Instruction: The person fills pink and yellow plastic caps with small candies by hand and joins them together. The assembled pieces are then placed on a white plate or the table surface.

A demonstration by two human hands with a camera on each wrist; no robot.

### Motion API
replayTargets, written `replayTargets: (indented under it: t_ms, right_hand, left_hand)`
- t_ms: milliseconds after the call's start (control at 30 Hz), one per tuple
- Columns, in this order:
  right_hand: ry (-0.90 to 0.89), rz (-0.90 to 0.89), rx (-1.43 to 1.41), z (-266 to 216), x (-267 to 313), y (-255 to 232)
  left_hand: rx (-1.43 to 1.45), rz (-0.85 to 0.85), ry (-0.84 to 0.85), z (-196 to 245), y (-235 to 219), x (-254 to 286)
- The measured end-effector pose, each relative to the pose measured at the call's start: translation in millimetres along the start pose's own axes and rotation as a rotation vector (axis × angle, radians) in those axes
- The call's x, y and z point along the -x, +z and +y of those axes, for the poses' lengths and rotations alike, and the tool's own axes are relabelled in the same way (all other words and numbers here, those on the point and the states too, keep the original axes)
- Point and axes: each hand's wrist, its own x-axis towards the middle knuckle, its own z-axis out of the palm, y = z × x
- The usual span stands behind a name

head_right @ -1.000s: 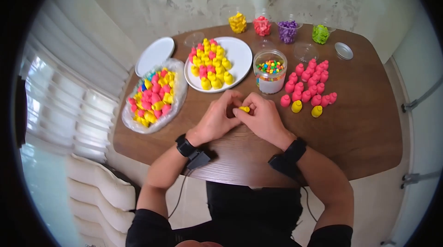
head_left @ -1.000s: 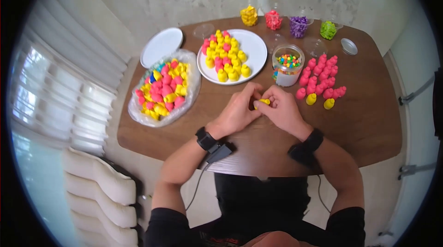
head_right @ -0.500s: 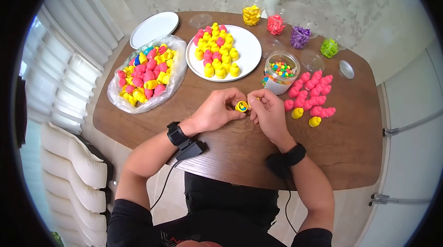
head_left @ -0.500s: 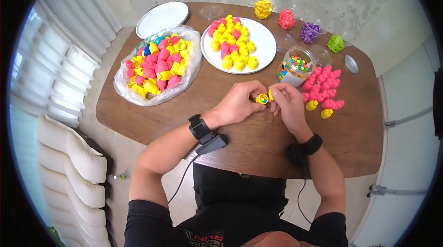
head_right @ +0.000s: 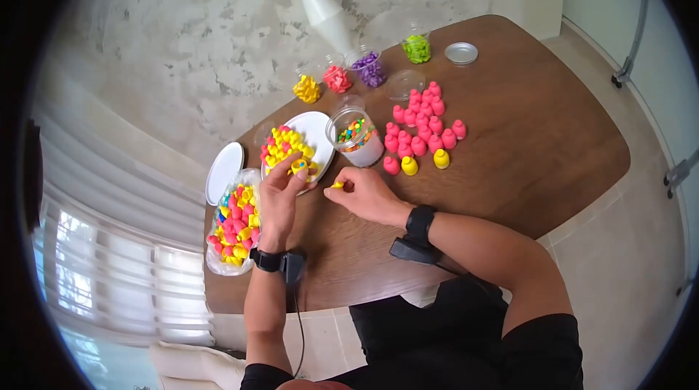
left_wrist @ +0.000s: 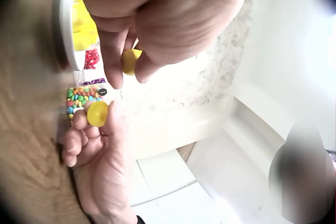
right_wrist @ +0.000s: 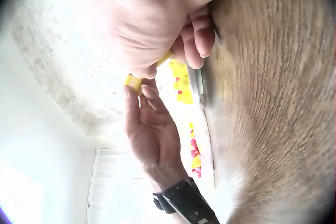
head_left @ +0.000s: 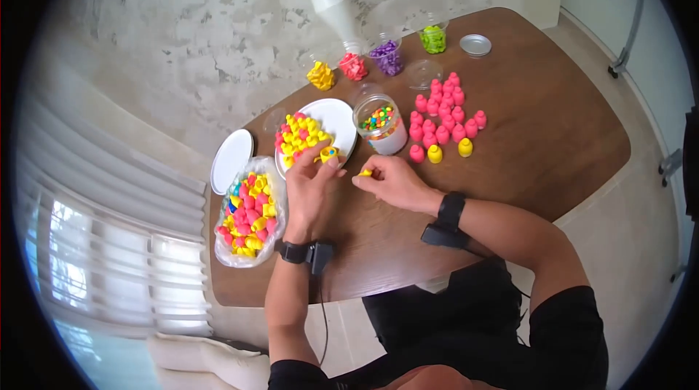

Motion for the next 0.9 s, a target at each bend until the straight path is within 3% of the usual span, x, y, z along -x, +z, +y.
replayTargets:
  t_ms: [167,267,433,533,667,767,900]
  right_hand:
    - [-0.045,0.006,0.059,-1.8,0.7,-1.4]
    - [-0.06,0.0,0.061,-2.0,1.5,-2.4]
    - [-0.088,-0.001,0.111,-4.0,3.2,-5.4]
    - [-0.078,-0.006,0.098,-3.9,2.7,-4.9]
    - [-0.077,0.022,0.029,-7.8,4.1,-5.7]
    - [-0.07,0.046,-0.041,-5.0,1.8,-6.5]
    - [0.007,0.082,-0.216,-1.5,1.0,-5.6]
  left_hand:
    - [-0.367,-0.039,0.268,21.3,15.4,-61.6]
    - [-0.634,-0.132,0.288,39.2,26.4,-82.0]
    - [-0.918,-0.207,0.394,51.9,46.8,-85.3]
    - [-0.935,-0.176,0.439,51.8,48.4,-76.2]
    - [-0.536,-0.093,0.212,35.0,31.5,-59.4]
    - [-0.206,-0.066,0.166,10.9,14.2,-38.4]
    - [-0.056,-0.054,0.021,-19.3,1.9,-10.2]
